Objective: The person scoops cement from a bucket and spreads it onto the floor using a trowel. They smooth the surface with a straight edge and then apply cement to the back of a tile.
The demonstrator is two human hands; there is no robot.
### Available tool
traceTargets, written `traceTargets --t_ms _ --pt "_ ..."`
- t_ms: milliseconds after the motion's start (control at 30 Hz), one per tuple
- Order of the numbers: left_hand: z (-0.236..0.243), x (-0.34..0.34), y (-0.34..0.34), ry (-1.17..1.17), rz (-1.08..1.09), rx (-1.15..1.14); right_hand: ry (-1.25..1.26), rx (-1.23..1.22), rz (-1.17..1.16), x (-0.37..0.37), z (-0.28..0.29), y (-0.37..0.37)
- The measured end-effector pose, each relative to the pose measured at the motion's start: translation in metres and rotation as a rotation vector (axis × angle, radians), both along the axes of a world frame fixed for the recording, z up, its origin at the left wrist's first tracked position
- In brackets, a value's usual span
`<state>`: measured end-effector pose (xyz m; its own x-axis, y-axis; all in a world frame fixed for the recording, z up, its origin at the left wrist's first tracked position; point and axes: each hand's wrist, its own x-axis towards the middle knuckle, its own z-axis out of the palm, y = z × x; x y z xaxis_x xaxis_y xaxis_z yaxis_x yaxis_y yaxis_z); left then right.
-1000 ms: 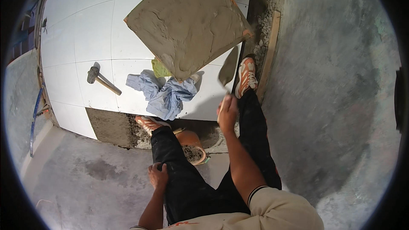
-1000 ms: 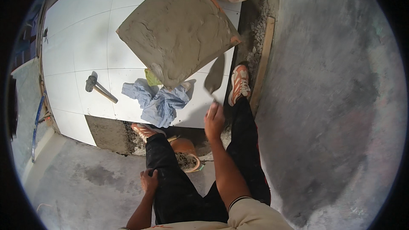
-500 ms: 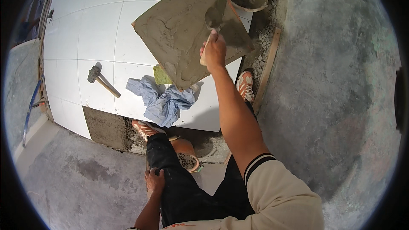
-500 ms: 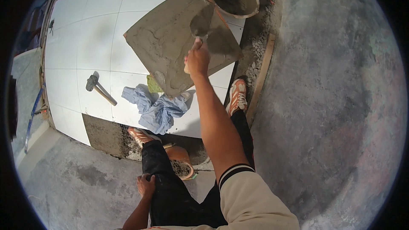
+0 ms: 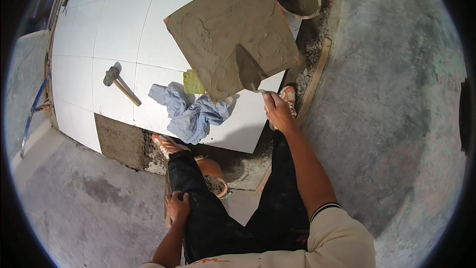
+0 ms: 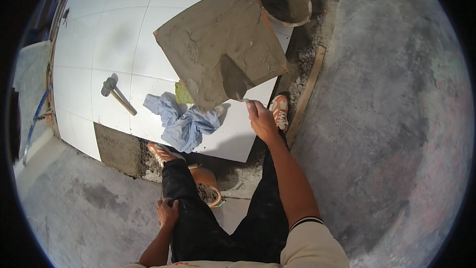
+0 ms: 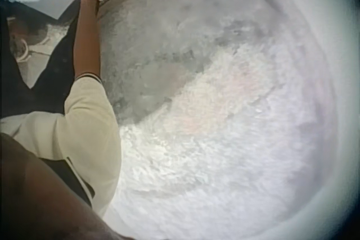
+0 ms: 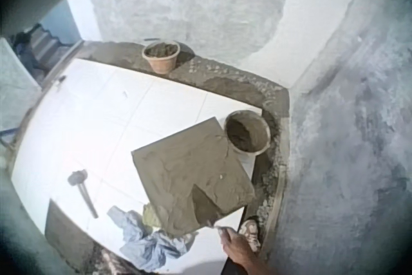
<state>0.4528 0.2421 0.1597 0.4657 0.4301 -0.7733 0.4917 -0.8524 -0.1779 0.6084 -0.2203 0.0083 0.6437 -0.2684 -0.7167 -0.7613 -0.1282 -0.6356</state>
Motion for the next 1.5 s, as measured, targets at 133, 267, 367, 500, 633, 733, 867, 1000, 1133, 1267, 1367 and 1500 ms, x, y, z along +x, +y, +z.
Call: traceTargets --t_ms 133,267,367,500,633,733,867,1000,1133,1267,1367,1500 --pt "-0.003 -0.002 0.002 0.002 -0.027 0.008 -0.032 -0.020 -0.254 -0.007 0.007 -0.002" --pt "-0.005 0.002 -0.008 0.016 -0.017 0.005 -0.112 -0.030 0.126 -0.031 -0.017 -0.005" --pt "0.003 0.005 -0.010 0.023 -0.002 0.033 -0.187 -0.202 -0.024 -0.048 -0.022 0.003" --pt "-0.004 0.001 -0.005 0.030 -0.039 0.051 -0.323 -0.638 -0.078 -0.073 -0.073 -0.034" --pt "-0.014 0.008 -0.020 0.045 -0.063 0.021 -0.260 -0.664 -0.004 -0.151 -0.116 -0.070" --pt "-0.006 0.001 -0.009 0.035 -0.065 0.059 -0.182 -0.561 -0.058 -0.185 -0.090 -0.024" --pt "0.000 -0.003 -0.007 0.029 -0.036 0.054 -0.149 -0.233 -0.252 -0.131 -0.034 -0.033" --pt "-0.001 0.003 -0.009 0.035 -0.059 0.015 0.089 -0.242 -0.214 -0.061 0.001 -0.052" --pt "0.004 0.005 -0.015 0.065 -0.011 0.038 -0.005 -0.359 0.186 -0.105 -0.014 0.002" --pt "0.004 0.004 -0.010 0.030 0.010 0.017 -0.189 -0.261 0.289 -0.124 -0.006 0.062" --pt "0.003 -0.006 -0.002 0.036 -0.012 0.044 -0.204 -0.345 0.210 -0.125 -0.020 0.077" --pt "0.004 0.000 -0.008 0.035 0.013 0.024 -0.130 -0.415 0.287 -0.140 -0.063 0.070"
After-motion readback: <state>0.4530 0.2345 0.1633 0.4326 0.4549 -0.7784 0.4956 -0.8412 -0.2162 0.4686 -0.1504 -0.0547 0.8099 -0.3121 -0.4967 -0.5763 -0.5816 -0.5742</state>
